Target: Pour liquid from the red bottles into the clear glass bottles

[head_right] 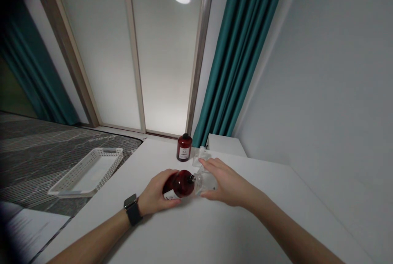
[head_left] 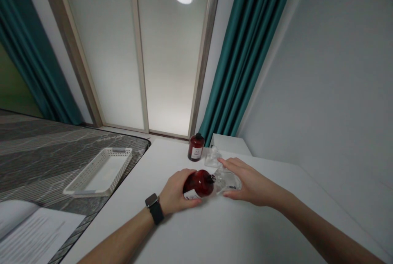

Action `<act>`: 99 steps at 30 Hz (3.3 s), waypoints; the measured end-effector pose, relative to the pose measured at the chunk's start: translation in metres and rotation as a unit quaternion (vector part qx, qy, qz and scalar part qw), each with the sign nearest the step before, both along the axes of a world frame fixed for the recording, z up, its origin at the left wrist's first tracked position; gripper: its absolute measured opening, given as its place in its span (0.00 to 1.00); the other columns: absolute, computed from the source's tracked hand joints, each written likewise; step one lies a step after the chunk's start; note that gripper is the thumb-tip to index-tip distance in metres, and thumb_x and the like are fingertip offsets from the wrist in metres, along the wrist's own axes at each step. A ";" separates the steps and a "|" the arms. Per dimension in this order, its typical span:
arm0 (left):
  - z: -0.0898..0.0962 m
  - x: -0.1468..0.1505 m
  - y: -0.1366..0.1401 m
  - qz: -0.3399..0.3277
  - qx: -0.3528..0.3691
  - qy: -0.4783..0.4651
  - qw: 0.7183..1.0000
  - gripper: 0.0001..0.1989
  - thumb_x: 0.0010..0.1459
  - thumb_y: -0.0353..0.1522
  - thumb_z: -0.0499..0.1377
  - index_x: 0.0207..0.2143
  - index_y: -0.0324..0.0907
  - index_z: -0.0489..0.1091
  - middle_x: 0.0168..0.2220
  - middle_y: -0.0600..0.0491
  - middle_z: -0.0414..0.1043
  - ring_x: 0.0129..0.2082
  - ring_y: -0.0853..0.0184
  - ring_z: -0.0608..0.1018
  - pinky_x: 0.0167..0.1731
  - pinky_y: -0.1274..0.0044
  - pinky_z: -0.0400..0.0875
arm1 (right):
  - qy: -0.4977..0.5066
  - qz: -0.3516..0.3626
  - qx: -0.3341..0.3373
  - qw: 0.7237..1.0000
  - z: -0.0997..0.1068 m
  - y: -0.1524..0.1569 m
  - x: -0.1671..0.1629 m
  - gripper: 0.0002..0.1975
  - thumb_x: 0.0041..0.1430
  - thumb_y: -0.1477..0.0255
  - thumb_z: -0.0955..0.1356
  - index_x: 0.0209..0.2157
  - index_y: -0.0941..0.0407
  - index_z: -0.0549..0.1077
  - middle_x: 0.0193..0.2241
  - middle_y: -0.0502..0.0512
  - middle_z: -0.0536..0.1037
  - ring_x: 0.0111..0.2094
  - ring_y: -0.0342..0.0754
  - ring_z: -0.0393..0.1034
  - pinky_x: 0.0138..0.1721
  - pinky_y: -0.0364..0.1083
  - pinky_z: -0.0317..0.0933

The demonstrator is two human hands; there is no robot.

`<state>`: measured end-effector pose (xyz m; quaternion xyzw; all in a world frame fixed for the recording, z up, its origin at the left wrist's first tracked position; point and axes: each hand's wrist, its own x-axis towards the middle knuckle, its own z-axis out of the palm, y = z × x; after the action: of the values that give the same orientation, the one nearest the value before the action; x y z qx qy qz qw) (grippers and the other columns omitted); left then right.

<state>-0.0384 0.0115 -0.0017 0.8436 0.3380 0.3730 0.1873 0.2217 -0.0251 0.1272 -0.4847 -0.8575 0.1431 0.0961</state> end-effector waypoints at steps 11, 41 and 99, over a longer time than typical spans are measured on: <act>0.002 0.000 -0.001 0.000 -0.026 0.001 1.000 0.35 0.44 0.40 0.70 0.53 0.43 0.63 0.48 0.46 0.74 0.44 0.55 0.77 0.46 0.65 0.71 | -0.009 0.013 0.005 1.000 0.004 0.000 0.000 0.44 0.51 0.63 0.75 0.67 0.54 0.57 0.61 0.64 0.67 0.62 0.61 0.60 0.62 0.61 0.55; 0.004 0.001 -0.003 -0.026 -0.062 -0.032 0.997 0.33 0.46 0.42 0.69 0.52 0.43 0.64 0.47 0.47 0.75 0.43 0.56 0.78 0.46 0.67 0.72 | -0.014 0.062 0.029 0.998 0.009 0.008 -0.001 0.45 0.51 0.66 0.76 0.67 0.49 0.56 0.57 0.61 0.70 0.57 0.60 0.62 0.59 0.60 0.58; 0.001 0.006 -0.008 -0.080 -0.124 -0.071 0.986 0.35 0.50 0.45 0.68 0.57 0.41 0.62 0.50 0.45 0.74 0.46 0.56 0.77 0.49 0.67 0.71 | -0.031 0.085 0.053 0.995 0.019 0.009 -0.001 0.46 0.48 0.71 0.78 0.66 0.51 0.58 0.55 0.60 0.72 0.56 0.59 0.63 0.58 0.59 0.60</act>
<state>-0.0328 0.0037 -0.0006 0.8093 0.2986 0.3712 0.3437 0.2204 -0.0160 0.1460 -0.4089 -0.9043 0.0903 0.0827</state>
